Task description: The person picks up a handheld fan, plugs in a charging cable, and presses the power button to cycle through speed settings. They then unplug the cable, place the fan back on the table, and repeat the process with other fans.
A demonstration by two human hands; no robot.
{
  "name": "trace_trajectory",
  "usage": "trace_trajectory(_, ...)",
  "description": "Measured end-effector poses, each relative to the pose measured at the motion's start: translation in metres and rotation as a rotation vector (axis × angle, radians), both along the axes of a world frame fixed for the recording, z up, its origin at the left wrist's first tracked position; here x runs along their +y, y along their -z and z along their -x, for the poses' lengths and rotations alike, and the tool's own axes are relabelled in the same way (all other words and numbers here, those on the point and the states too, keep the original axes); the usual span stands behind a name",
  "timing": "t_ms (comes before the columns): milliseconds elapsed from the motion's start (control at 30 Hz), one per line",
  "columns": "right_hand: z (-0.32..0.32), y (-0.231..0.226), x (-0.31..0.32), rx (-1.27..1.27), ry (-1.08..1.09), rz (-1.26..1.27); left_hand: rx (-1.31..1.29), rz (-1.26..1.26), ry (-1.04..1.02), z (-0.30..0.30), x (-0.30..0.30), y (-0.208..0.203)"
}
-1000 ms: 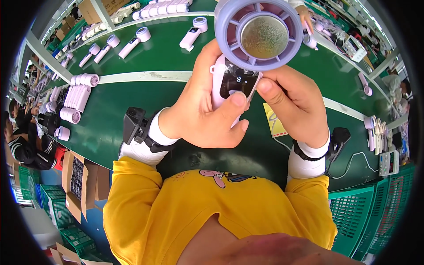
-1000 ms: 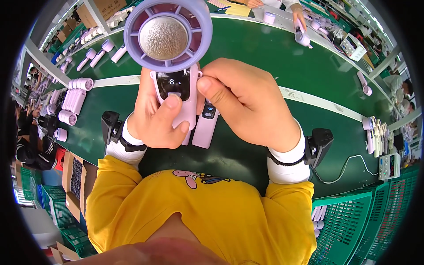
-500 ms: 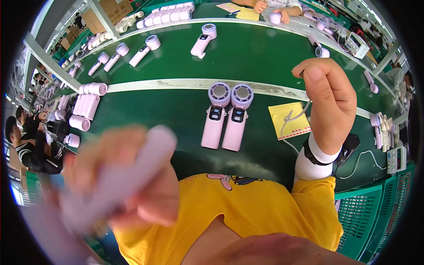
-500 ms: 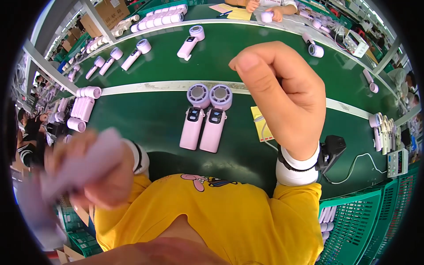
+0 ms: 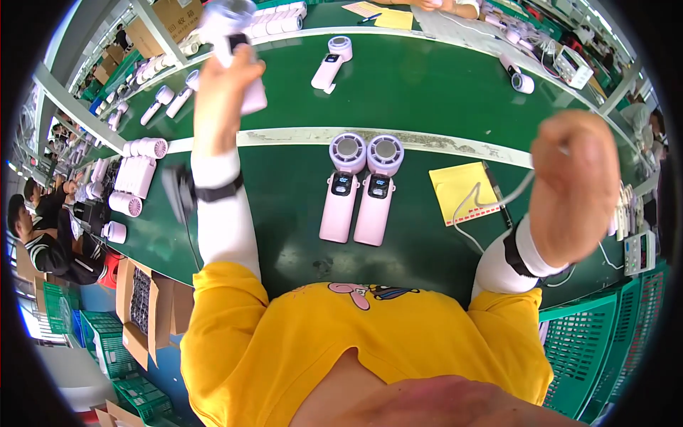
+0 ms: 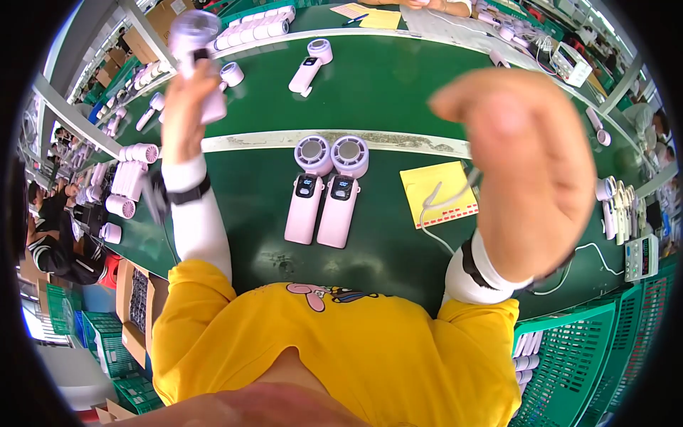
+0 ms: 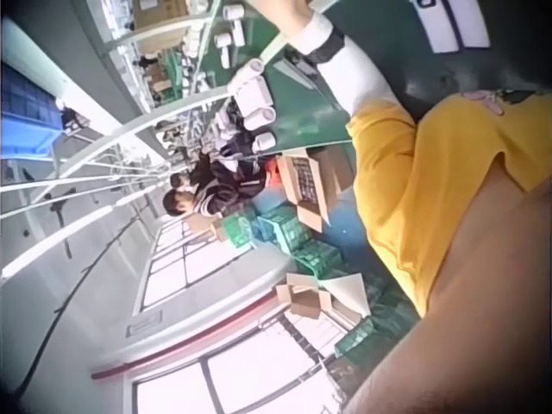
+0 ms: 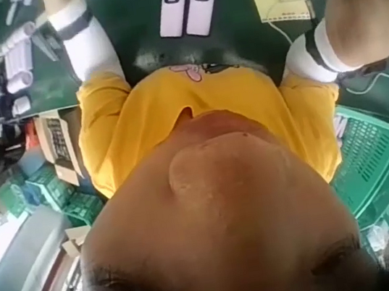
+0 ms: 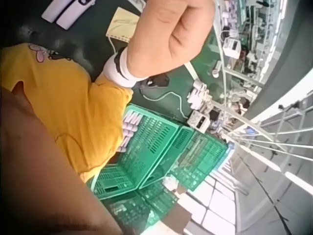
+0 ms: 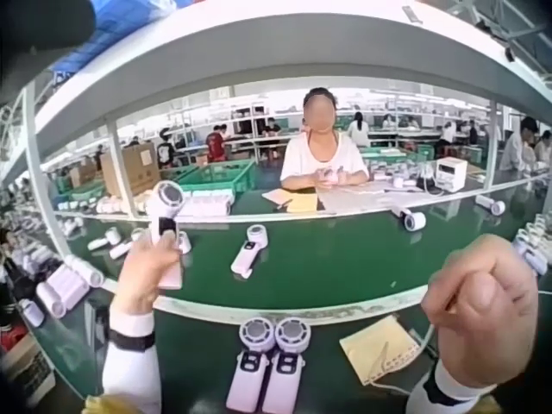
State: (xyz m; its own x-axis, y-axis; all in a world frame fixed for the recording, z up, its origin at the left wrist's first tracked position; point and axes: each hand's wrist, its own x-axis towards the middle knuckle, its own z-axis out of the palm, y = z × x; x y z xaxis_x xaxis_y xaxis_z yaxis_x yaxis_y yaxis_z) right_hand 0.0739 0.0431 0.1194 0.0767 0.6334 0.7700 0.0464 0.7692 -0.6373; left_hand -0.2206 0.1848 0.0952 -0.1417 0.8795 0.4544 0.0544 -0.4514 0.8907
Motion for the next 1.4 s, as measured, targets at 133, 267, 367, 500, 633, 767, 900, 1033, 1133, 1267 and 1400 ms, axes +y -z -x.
trace_trajectory(133, -0.028, -0.006, -0.013, 0.045, -0.181, -0.106, 0.144, 0.309, 0.054, 0.05, 0.111, 0.094)
trace_trajectory(267, -0.028, -0.01, -0.013, -0.04, -0.269, -0.115, 0.406, 0.298, -0.208, 0.022, 0.149, 0.13)
trace_trajectory(367, -0.029, -0.01, -0.011, -0.073, -0.309, -0.098, 0.905, -0.049, -0.368, 0.026, 0.155, 0.138)
trace_trajectory(500, -0.031, -0.012, -0.01, -0.027, -0.284, 0.011, 0.636, -0.284, -0.606, 0.01, 0.124, 0.138)
trace_trajectory(633, -0.037, -0.013, -0.006, 0.0, -0.183, 0.129, 1.001, -0.703, -0.265, -0.04, -0.013, 0.109)
trace_trajectory(767, -0.028, -0.015, -0.008, 0.091, -0.172, 0.098, 0.993, -0.377, 0.131, -0.039, -0.095, 0.107)
trace_trajectory(900, -0.023, -0.018, -0.011, 0.197, -0.149, 0.191, 1.173, 0.222, 0.264, -0.016, -0.079, 0.093)
trace_trajectory(1033, -0.027, -0.017, -0.001, -0.027, -0.387, 0.163, 0.424, 0.662, 0.57, -0.013, -0.064, 0.087)
trace_trajectory(1133, -0.004, -0.005, 0.014, -0.022, -0.426, 0.139, 0.071, 0.471, 0.627, -0.039, -0.069, 0.068)
trace_trajectory(1267, 0.037, 0.011, 0.038, -0.028, -0.025, 0.046, 0.128, 0.042, 0.544, -0.071, -0.089, 0.056)
trace_trajectory(1400, 0.036, 0.013, 0.042, -0.159, -0.072, -0.036, 0.305, -0.186, 0.48, -0.085, -0.098, 0.061)
